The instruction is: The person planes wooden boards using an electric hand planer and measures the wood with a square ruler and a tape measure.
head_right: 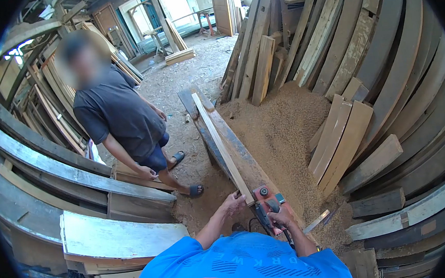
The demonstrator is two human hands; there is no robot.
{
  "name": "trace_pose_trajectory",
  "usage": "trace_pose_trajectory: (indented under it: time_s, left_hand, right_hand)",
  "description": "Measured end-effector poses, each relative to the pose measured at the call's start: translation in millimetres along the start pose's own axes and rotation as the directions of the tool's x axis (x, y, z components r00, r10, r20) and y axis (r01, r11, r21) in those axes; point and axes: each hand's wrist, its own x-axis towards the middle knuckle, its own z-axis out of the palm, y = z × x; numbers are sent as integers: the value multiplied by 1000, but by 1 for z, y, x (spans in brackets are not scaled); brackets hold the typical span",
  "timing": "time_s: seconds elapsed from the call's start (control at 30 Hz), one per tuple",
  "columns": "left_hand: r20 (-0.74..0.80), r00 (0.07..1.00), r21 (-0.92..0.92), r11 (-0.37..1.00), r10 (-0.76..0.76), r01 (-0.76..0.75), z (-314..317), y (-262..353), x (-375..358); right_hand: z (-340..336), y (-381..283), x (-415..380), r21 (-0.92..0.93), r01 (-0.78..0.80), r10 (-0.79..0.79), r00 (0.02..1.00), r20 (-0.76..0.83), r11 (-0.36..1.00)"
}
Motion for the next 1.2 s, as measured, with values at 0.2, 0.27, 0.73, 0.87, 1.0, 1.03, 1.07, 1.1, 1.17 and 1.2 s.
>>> trace_pose_trajectory:
  time_s: [0.2,0.27,0.73,0.87,1.0,1.03,1.07,1.1,1.17,1.2]
  left_hand:
    - [-42,992,89,990,117,-113,3,0,-2]
    - [-191,955,286,943,227,-167,17,20,-10]
    - [-494,745,356,886,447,-296,53,24,48]
    - [-468,865,245,967,179,-68,26,-11,78]
    - [-470,855,316,946,220,-70,28,0,73]
    - [-480,848,318,945,223,-69,31,9,68]
    - [-492,842,320,946,219,-59,34,15,60]
    - [-502,838,322,946,213,-47,36,15,56]
    - [-546,798,317,945,254,-84,35,5,66]
    - [-566,777,316,943,276,-105,34,2,70]
  right_hand:
    - [-1,3,0,20,-6,5,1000,8,1000]
    - [-1,0,0,24,-10,10,1000,1,1000]
    - [-7,5,1,-21,-74,74,997,-10,997]
    - [-2,4,0,-7,-54,54,999,-1,999]
    - [-4,4,6,-69,26,-23,999,41,997]
    - [-5,2,10,-69,20,-18,999,37,997]
    - [-4,4,10,-67,7,-5,999,35,998]
    - [-3,2,4,-63,-9,11,999,31,998]
    - [-1,-4,-5,16,-24,23,999,40,1000]
    - [-1,-2,-4,16,-25,25,999,42,1000]
